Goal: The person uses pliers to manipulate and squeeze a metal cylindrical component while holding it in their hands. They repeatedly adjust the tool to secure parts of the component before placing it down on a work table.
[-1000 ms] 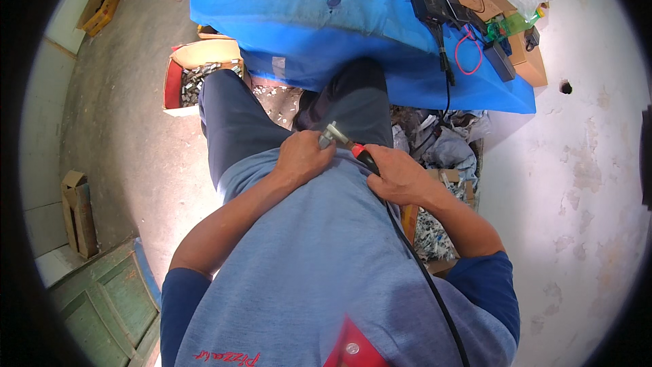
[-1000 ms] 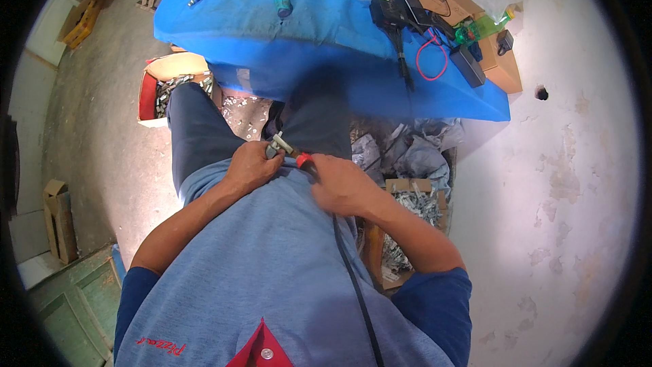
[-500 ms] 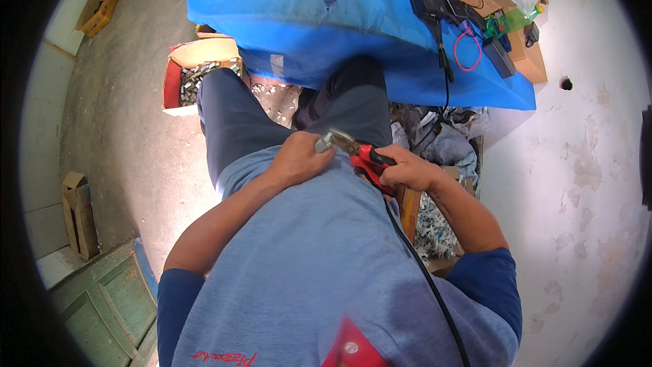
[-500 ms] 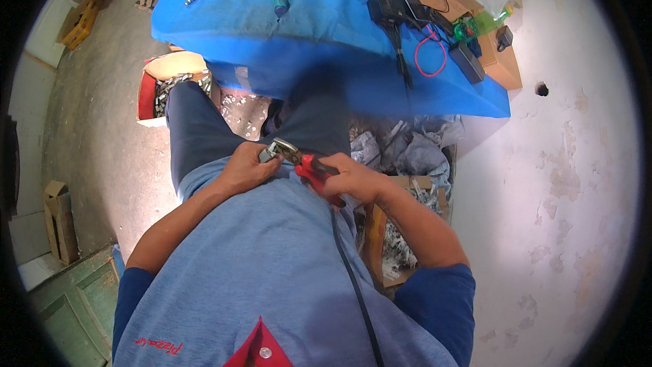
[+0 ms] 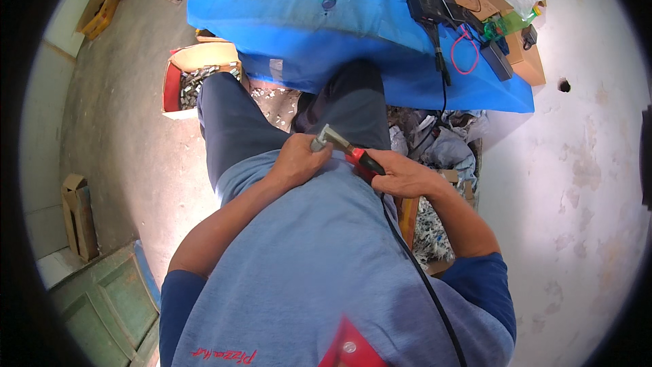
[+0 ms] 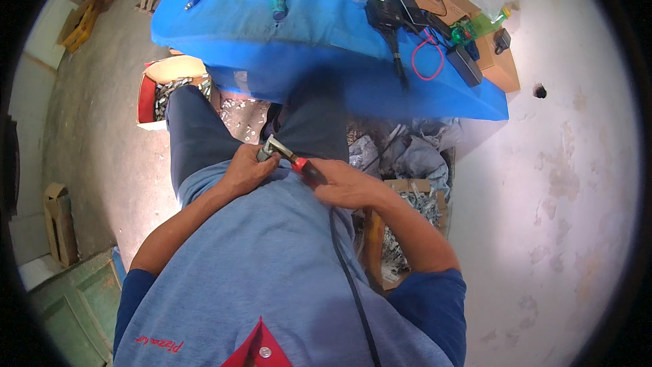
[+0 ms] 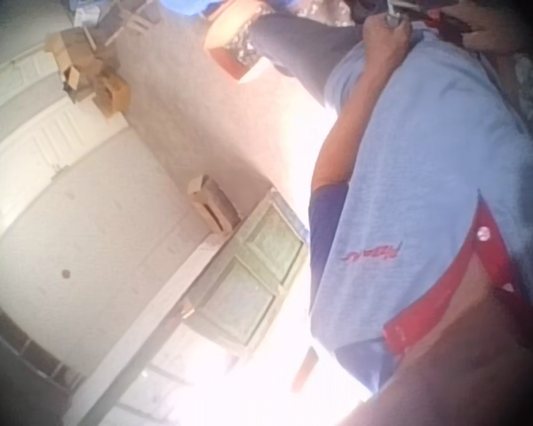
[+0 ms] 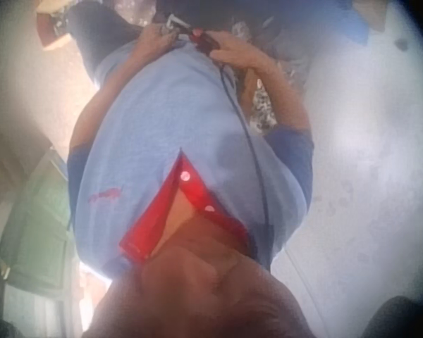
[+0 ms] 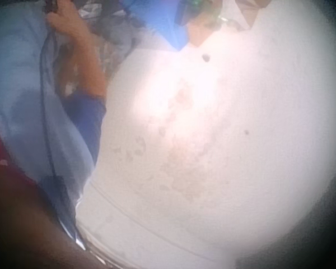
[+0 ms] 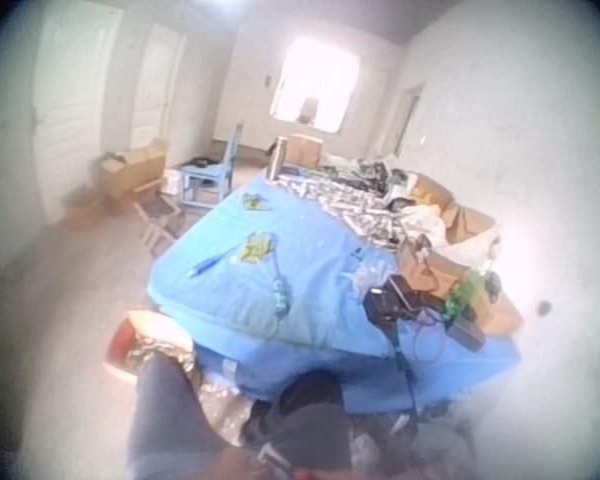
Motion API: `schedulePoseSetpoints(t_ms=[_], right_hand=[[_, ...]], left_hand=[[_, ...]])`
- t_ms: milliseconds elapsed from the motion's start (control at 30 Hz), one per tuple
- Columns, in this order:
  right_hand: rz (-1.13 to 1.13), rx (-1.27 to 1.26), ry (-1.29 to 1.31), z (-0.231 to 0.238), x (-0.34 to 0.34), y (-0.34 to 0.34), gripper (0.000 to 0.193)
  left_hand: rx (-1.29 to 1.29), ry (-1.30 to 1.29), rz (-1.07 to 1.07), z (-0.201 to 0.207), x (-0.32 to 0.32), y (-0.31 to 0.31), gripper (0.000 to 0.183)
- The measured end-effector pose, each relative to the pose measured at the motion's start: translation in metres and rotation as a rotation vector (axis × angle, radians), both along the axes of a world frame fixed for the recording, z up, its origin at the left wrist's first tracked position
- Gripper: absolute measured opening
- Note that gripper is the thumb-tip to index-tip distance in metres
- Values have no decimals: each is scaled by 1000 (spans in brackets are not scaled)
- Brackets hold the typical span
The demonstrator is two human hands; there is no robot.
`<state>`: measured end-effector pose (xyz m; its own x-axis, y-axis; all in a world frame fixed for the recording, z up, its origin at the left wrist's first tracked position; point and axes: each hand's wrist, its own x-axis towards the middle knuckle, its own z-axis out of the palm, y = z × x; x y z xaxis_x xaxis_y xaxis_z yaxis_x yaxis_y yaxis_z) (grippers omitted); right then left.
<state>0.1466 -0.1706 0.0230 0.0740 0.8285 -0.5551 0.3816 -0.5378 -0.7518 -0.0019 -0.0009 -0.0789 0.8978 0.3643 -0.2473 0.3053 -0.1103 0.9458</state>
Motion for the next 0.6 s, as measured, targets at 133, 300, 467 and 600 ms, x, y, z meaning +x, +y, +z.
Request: schedulePoseSetpoints(t_ms=[133, 300, 467, 600], right_hand=[[99, 199, -77, -10, 0, -7, 55], [43, 117, -164, -4, -3, -2, 57], [19, 120, -246, -18, -4, -7, 57], [45, 135, -380, -15, -11, -7, 59]], left_hand=[[8, 56, 33, -1, 2, 2, 32], [60, 31, 43, 3, 1, 1, 33], [76, 20, 44, -3, 1, 0, 35], [103, 67, 27, 2, 1, 1, 36]])
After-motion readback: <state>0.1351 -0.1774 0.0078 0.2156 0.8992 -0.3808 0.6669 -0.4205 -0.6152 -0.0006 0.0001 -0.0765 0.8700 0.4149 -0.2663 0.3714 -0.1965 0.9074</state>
